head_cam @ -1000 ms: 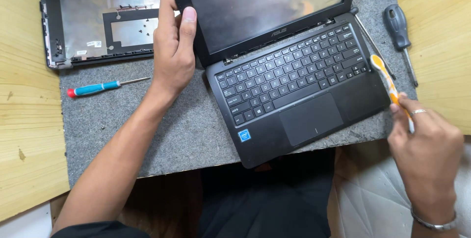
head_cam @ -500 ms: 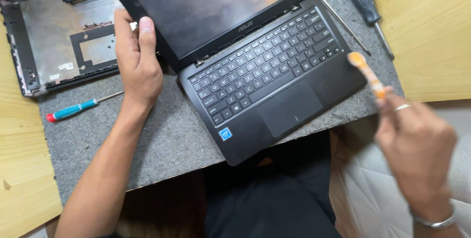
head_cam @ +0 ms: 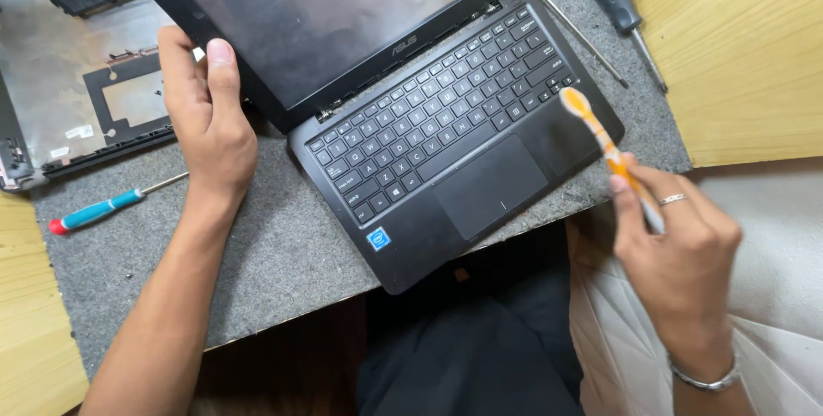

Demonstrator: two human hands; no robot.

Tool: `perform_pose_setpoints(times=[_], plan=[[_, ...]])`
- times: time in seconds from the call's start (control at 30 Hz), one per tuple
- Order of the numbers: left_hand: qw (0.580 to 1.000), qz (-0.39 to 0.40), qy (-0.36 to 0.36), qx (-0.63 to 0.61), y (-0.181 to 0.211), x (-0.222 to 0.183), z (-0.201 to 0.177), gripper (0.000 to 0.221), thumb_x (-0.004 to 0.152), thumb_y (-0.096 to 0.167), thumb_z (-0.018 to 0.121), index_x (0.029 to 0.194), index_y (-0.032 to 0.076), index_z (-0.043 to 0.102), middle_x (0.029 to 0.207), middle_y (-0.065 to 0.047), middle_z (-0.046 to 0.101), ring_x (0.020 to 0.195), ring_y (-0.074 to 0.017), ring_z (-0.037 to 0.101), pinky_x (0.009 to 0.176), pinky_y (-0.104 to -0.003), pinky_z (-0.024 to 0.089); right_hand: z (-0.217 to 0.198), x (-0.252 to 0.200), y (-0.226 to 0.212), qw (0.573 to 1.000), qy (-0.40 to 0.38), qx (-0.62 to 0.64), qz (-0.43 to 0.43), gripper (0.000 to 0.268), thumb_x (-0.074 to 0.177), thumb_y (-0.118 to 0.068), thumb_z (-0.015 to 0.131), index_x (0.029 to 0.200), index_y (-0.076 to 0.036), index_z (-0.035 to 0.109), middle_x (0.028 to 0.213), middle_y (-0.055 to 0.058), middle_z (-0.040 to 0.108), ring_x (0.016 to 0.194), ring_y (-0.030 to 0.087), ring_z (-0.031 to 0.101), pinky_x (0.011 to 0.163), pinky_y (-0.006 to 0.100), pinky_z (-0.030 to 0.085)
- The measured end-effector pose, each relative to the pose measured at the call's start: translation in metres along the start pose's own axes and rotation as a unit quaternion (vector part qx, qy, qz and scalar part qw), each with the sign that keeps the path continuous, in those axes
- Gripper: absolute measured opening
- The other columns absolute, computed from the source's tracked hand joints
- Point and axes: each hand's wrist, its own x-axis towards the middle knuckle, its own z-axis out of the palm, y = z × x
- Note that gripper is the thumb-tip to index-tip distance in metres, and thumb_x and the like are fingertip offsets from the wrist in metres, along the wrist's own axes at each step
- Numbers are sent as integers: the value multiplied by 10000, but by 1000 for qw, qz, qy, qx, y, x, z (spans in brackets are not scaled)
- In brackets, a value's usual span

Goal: Cleaning a laptop screen with a toothbrush and inspecting internal components

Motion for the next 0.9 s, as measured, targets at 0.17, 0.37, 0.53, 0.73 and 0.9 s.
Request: perform_pose_setpoints(times=[0.17, 0.37, 0.53, 0.73, 0.9], plan=[[993, 68, 95, 35, 24, -1, 6, 164, 1128, 61, 481, 1225, 5, 362, 1167, -149, 384, 1021, -228, 447, 712, -312, 506, 46, 22, 12, 997, 37, 63, -29, 183, 1113, 44, 717, 1276, 123, 743, 1008, 239, 716, 762, 338, 624, 679, 448, 487], [938, 286, -131, 148, 52, -17, 15, 211, 969, -123, 491, 1075, -75, 666, 848, -97, 661, 735, -289, 574, 623, -394, 450, 85, 46, 51, 997, 41, 45, 45, 149, 1181, -89, 820, 1316, -24, 817, 678, 56, 498, 614, 201, 499, 670, 392, 444], [844, 321, -366, 224, 46, -43, 43, 248, 1016, 221, 583, 1200, 77, 663, 853, -27, 536, 642, -218, 551, 496, -356, 449, 93, 33, 63, 998, 39, 31, 44, 103, 1237, -35, 857, 1209, 52, 810, 698, 79, 466, 642, 297, 490, 688, 450, 421], [852, 299, -385, 193, 46, -36, 38, 209, 1018, 181, 571, 1155, 59, 672, 821, -26, 510, 612, -209, 505, 461, -358, 401, 95, 29, 67, 995, 35, 61, 65, 202, 1302, -7, 852, 1145, 93, 773, 714, 80, 460, 693, 289, 503, 751, 452, 436], [847, 290, -396, 203, 48, -36, 40, 235, 1043, 201, 537, 1182, 61, 663, 821, -29, 503, 626, -206, 506, 475, -342, 416, 99, 23, 68, 989, 32, 94, 112, 251, 1322, 14, 831, 1108, 86, 721, 760, 80, 516, 683, 204, 485, 764, 393, 441]])
